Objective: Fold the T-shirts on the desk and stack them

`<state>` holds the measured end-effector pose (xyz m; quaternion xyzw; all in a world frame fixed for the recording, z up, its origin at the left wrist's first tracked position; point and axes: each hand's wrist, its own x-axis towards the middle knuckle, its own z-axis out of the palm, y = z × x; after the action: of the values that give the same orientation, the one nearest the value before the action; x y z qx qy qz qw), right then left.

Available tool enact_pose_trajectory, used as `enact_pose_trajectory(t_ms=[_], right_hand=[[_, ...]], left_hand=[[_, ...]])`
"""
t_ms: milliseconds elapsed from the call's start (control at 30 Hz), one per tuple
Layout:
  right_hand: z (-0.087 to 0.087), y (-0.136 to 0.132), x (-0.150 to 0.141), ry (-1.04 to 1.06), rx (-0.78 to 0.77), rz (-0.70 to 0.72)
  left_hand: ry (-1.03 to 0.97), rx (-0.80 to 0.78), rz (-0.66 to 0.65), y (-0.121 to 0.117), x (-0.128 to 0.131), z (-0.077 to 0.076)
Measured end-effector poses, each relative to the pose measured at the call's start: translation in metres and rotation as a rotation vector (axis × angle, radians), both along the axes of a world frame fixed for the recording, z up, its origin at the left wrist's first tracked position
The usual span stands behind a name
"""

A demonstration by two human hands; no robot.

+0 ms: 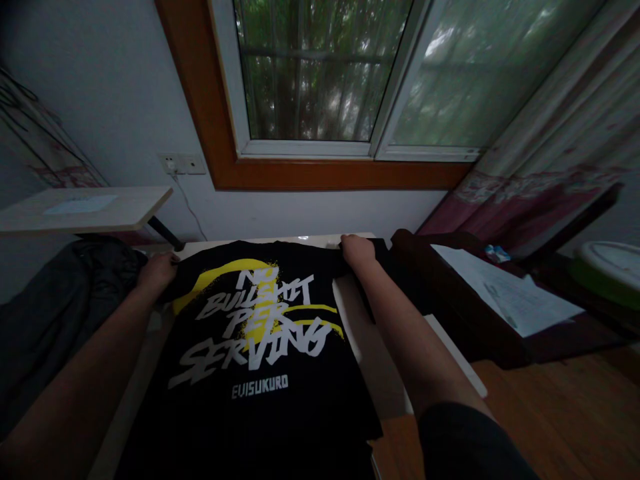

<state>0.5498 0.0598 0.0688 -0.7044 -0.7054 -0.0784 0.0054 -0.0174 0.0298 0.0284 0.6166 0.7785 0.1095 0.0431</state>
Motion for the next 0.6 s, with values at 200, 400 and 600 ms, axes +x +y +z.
enact_pose_trajectory(t_ms=[200, 400, 600], right_hand=[[-0.011, -0.016, -0.019, -0.046, 0.099, 0.048], [-0.024, -0.023, -0.064, 0.1, 0.118, 0.303], [-0.041, -0.04, -0.105, 0.233, 0.008, 0.638]], left_hand=[[0.147, -0.121, -0.005, -0.004, 0.012, 0.008], [0.325, 0.071, -0.092, -0.016, 0.039, 0.023], [0.197, 0.126, -0.467, -0.022, 0.091, 0.01]])
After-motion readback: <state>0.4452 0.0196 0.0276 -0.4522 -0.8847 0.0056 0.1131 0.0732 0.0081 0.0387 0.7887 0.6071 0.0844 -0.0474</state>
